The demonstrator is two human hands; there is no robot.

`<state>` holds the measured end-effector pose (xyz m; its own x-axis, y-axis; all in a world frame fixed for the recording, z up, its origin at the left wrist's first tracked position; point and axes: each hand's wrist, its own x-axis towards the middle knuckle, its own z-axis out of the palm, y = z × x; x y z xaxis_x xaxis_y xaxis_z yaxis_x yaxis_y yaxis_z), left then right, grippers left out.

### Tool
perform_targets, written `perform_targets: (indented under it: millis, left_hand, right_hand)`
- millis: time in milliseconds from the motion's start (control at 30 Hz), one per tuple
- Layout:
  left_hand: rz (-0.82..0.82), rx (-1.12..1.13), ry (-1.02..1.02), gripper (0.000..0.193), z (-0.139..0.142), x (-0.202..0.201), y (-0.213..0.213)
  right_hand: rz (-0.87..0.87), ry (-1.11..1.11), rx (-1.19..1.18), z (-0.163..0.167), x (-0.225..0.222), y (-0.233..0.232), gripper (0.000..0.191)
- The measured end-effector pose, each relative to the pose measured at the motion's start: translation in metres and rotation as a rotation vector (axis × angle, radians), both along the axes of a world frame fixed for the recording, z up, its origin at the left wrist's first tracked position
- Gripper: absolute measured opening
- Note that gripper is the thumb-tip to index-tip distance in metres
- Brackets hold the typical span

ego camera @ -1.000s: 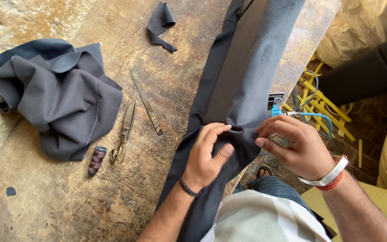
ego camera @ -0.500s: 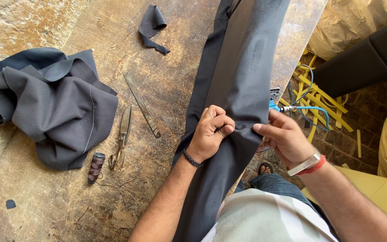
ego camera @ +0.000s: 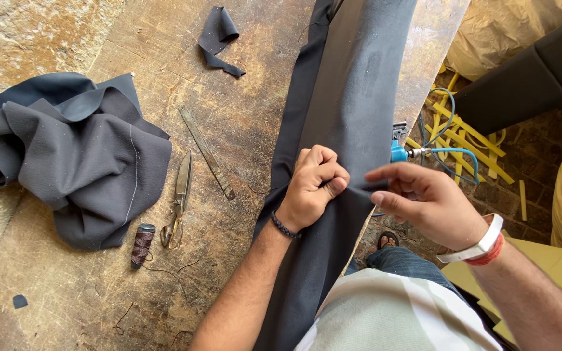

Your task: The person lays a long strip of gray fabric over a wooden frame on a workbench, folds the fabric edge over the frame, and uses a pneumatic nail gun to staple the fabric along the frame, working section by section along its length.

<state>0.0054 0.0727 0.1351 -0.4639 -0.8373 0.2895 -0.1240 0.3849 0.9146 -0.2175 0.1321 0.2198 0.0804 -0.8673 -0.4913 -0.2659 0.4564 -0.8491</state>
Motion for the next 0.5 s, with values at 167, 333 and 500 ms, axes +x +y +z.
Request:
perform_targets:
  millis: [167, 333, 500]
  left_hand:
    - [-0.013, -0.061, -0.085, 0.017, 0.003, -0.006, -0.005]
    - [0.008, -0.095, -0.116, 0.016, 0.009, -0.007, -0.002]
    - [0.032, -0.159, -0.192, 0.013, 0.013, -0.01, 0.004]
  right_hand:
    - [0.014, 0.117, 0.031, 0.007, 0.001, 0.001, 0.024]
    - [0.111, 0.234, 0.054, 0.012, -0.002, -0.002, 0.038]
    - [0.076, 0.256, 0.063, 0.014, -0.004, 0.002, 0.021]
